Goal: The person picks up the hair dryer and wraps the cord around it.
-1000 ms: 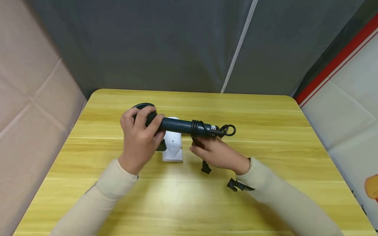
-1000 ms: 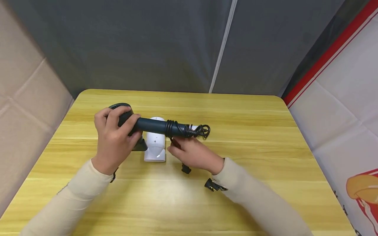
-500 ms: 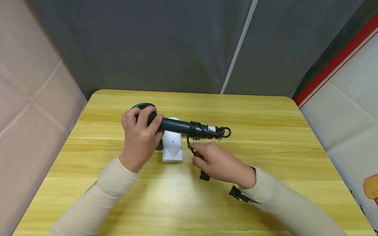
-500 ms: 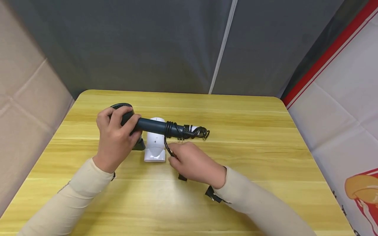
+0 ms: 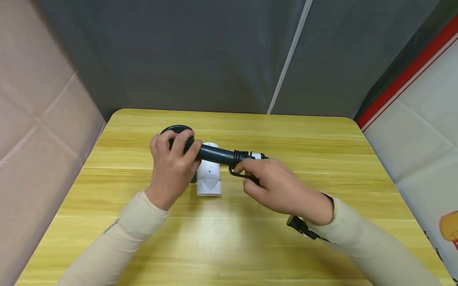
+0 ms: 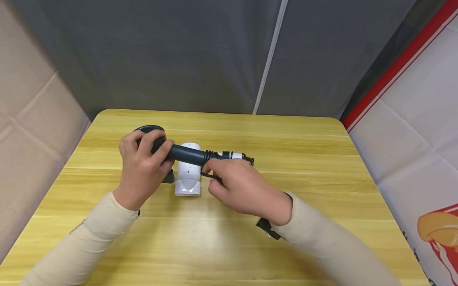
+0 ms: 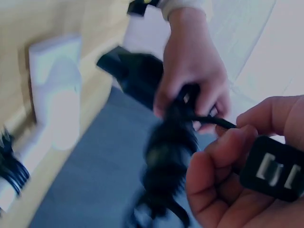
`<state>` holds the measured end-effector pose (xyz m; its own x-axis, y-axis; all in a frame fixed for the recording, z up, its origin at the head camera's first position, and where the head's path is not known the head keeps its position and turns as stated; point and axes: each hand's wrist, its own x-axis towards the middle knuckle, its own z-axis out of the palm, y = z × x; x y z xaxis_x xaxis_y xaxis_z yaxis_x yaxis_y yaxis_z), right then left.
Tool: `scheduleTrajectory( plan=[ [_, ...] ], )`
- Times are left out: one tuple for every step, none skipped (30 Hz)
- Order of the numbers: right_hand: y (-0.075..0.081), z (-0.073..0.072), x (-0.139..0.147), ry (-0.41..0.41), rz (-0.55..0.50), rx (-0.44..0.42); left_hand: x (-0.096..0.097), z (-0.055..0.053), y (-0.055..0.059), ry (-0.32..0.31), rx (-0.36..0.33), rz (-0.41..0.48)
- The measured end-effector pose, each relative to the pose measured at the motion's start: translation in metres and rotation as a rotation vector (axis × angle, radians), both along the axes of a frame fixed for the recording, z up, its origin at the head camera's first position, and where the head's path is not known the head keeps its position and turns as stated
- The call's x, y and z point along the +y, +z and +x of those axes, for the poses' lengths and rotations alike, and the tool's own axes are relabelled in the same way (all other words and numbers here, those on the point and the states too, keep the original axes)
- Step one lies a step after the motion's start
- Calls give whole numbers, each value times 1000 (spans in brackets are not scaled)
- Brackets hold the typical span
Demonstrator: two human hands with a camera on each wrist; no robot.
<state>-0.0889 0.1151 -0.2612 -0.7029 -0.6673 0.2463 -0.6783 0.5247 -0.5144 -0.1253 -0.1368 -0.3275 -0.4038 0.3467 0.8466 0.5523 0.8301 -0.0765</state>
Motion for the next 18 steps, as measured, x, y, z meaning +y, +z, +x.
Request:
scheduleTrajectory(
  plan=[
    [4,-1,2,6,-9,-2,0,0,0,-3,2,-7],
    [7,-3,4,13,-17,-2,1,0,0,-5,4,-16],
    [11,-4,6,21,-24,-4,1,0,0,-10,6,-22],
    [14,-6,8,26,-32,-8,2,0,0,-13,8,-27],
    [17,-9,10,32,-34,-4,2,1,-1,-19,7,-29],
    [19,-12,12,35,-34,9,3,1,-1,-26,4,-30],
    [20,-16,15,40,-36,24,3,2,-1,-34,-2,-29],
    [20,-21,18,40,-37,39,3,3,-2,-47,-9,-24],
    [20,-26,21,41,-41,53,4,4,-2,-63,-19,-18],
    [19,-31,24,37,-47,70,4,5,-2,-82,-31,-11],
    [17,-36,27,34,-52,86,4,6,-2,-104,-46,-3],
    [14,-42,30,31,-58,98,5,7,-2,-124,-64,3],
    [11,-47,33,32,-66,104,5,8,-2,-143,-78,9],
    [6,-52,35,35,-75,110,6,9,-1,-158,-93,14],
    [1,-56,38,40,-89,112,7,10,-1,-167,-107,18],
    [-5,-61,39,49,-103,114,7,11,0,-175,-119,23],
    [-12,-65,41,66,-120,116,8,12,1,-179,-132,27],
    [-19,-68,42,82,-136,121,8,13,2,-179,-143,30]
  ],
)
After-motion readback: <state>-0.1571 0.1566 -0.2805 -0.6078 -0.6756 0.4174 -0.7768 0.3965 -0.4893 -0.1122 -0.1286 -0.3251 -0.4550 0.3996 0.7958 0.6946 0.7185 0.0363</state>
